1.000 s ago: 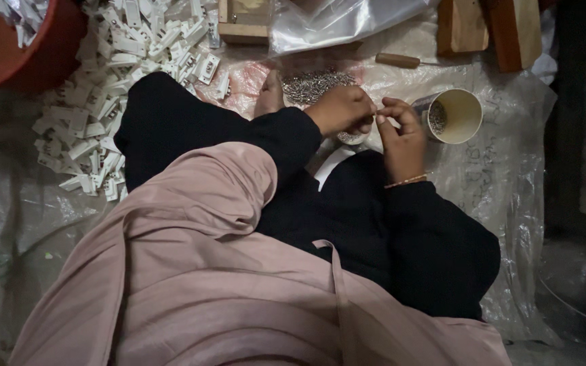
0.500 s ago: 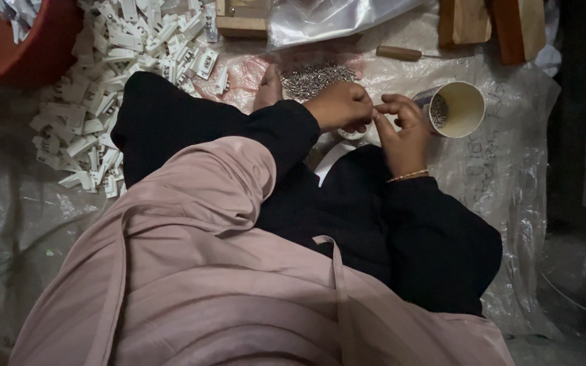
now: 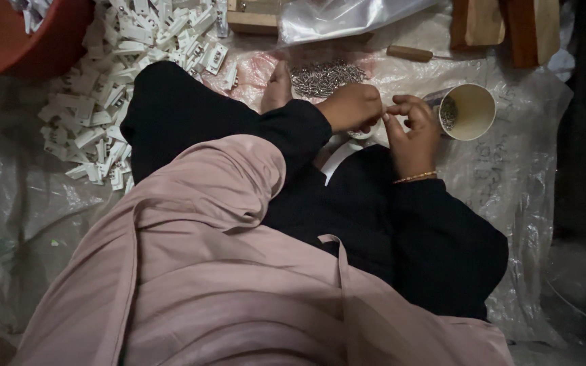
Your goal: The person sits on the floor and repeatedly picks up small white plastic components and metal pins, inserting the pins into the components by hand. The person places the assembled units into a nearby container.
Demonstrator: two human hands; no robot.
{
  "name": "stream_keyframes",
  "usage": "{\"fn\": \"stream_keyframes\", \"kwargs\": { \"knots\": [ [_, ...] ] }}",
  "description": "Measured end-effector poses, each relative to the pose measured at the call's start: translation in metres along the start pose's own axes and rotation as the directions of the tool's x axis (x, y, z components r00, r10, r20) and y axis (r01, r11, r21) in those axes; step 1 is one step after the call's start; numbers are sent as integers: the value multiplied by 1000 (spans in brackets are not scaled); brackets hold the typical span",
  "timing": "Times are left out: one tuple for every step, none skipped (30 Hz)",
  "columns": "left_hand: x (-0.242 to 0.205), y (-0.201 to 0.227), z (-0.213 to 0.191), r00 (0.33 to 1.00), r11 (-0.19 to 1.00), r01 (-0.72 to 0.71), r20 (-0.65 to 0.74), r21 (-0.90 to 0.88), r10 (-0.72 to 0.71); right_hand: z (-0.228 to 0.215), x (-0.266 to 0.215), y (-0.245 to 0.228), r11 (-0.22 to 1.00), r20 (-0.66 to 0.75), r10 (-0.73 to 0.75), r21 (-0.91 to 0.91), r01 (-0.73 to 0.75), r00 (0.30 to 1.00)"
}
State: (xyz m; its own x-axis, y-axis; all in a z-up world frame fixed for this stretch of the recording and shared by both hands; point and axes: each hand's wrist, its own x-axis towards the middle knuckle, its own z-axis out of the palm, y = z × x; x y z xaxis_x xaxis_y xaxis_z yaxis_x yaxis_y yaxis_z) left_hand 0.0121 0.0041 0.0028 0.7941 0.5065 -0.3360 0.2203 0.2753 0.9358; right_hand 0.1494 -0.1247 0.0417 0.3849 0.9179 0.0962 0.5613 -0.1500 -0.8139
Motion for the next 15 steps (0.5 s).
{"fn": "stream_keyframes", "kwargs": {
  "knots": [
    [-1,1,0,999,999,47,6,-13,-47,-1,0,-1,1000,8,11,-5,-11,1000],
    [-1,2,-1,1000,999,16,-23,35,-16,-1,-1,-2,1000,8,11,-4,-11,1000],
    [0,1,-3,999,996,-13,-50,83,18,-1,-1,-4,1000,8,11,-3,-11,1000],
    [0,-1,-4,996,990,-40,-76,132,50,-2,-2,-5,1000,8,12,-1,-12,1000],
    [1,-4,-3,998,994,-31,-59,106,37,-2,-2,-6,1000,11,19,8,-19,1000],
    [3,-7,-2,999,996,-24,-41,81,27,-2,-1,-8,1000,11,23,16,-23,1000],
    [4,-10,-2,1000,998,-16,-23,57,18,-2,0,-9,999,11,28,25,-28,1000],
    [6,-13,-3,984,965,-173,-8,198,178,-2,0,-10,999,12,44,22,-44,999],
    [9,-15,-5,944,888,-320,30,331,329,-2,0,-11,998,13,60,18,-60,998],
    [10,-16,-6,881,770,-452,88,450,465,-1,0,-11,997,14,75,16,-76,997],
    [9,-17,-5,934,887,-352,48,298,354,-1,0,-12,998,7,66,10,-66,998],
    [8,-17,-5,972,963,-233,28,135,232,-1,-1,-12,998,0,56,5,-56,998],
    [6,-16,-5,994,994,-103,30,-33,104,-1,-1,-12,999,-8,47,0,-47,999],
    [6,-13,-5,998,998,-57,26,21,57,-2,-1,-12,999,-4,36,17,-36,999],
    [5,-9,-5,1000,997,-11,19,75,10,-2,-1,-12,999,0,26,33,-26,1000]
  ]
}}
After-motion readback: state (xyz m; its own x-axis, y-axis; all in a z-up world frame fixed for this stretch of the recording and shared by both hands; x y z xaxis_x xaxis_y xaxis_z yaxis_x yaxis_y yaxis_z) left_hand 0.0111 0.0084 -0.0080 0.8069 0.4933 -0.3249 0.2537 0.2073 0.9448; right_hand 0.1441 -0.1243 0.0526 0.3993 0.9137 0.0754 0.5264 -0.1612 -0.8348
